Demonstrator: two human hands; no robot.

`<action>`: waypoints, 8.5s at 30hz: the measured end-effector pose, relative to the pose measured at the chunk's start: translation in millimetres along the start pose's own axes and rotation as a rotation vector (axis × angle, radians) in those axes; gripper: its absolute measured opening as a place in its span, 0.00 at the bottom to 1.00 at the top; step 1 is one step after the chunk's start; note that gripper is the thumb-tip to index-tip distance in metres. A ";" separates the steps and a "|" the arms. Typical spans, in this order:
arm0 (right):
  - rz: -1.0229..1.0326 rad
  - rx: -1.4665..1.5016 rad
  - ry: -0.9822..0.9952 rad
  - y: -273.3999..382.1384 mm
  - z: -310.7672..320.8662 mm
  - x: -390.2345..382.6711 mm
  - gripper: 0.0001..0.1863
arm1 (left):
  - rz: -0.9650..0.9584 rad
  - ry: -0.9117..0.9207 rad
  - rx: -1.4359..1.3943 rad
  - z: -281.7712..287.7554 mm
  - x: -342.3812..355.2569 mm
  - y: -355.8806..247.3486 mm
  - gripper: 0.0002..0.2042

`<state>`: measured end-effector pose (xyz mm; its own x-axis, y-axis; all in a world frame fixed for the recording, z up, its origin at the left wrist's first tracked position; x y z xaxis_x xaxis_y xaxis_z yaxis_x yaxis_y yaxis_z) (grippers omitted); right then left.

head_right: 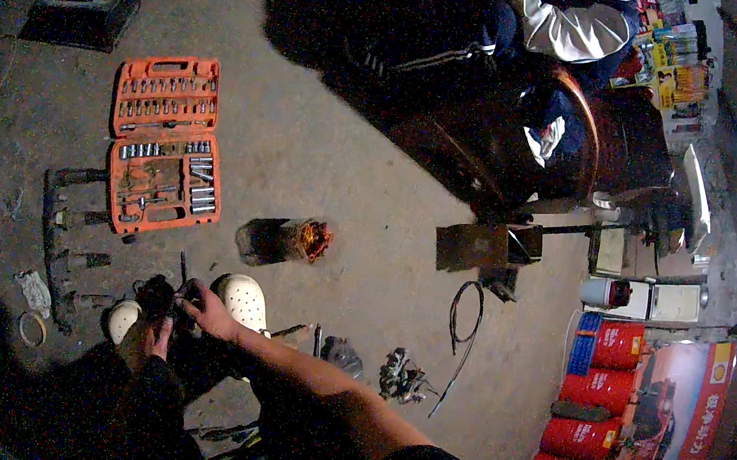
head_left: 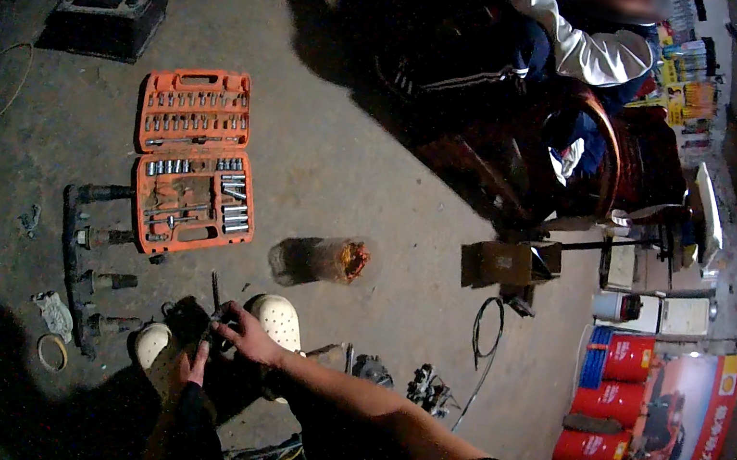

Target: The person sits on a low stool and uses a screwdriver and hammer to disassemble and reassemble a small mechanical component. They repeatedly insert and remove a metal pin, tap it with a hammer, and inspect the part while handling various tools from an open toolkit on the floor.

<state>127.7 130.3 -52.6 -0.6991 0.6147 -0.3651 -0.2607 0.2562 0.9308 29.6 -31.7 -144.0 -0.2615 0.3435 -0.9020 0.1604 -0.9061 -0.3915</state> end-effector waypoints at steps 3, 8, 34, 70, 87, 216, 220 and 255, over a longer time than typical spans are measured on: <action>0.058 -0.122 -0.020 15.9 -2.7 -1.7 0.19 | 0.040 0.011 -0.028 6.7 -6.7 -7.1 0.36; -0.021 -0.242 0.029 18.6 -2.3 -2.7 0.19 | 0.079 0.072 -0.071 10.6 -24.3 -26.8 0.35; 0.141 -0.430 -0.089 84.3 -27.2 12.9 0.12 | -0.539 -0.298 -0.017 42.0 -84.5 -123.2 0.13; 0.292 -0.567 0.049 83.7 -21.0 -1.7 0.16 | -0.697 -0.341 0.078 36.8 -104.0 -121.4 0.16; 0.233 -0.600 0.176 92.2 -8.3 -3.4 0.21 | -0.754 -0.315 0.075 29.7 -96.1 -118.8 0.14; -0.059 -0.563 -0.068 -1.2 63.7 -44.4 0.18 | -0.628 -0.408 0.789 16.0 -19.6 -112.1 0.18; -0.063 -0.480 -0.089 -1.9 62.3 -45.0 0.18 | -0.662 -0.441 0.776 19.9 -18.5 -109.8 0.19; 0.011 -0.996 0.081 30.3 29.9 -1.5 0.09 | -0.435 -0.229 0.779 10.2 0.7 -87.5 0.15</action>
<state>140.7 159.5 -24.4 -0.7383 0.5511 -0.3887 -0.6674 -0.5138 0.5391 5.7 45.3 -108.5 -0.3435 0.7110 -0.6136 -0.6609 -0.6472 -0.3800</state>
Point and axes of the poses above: each hand's wrist, its own x-axis towards the middle knuckle, its own z-axis out of the back of the hand, y = z × x, the point moved 4 cm from there along x, towards the middle knuckle, and after that the axes turned 9 degrees about z, right-handed, at the moved point
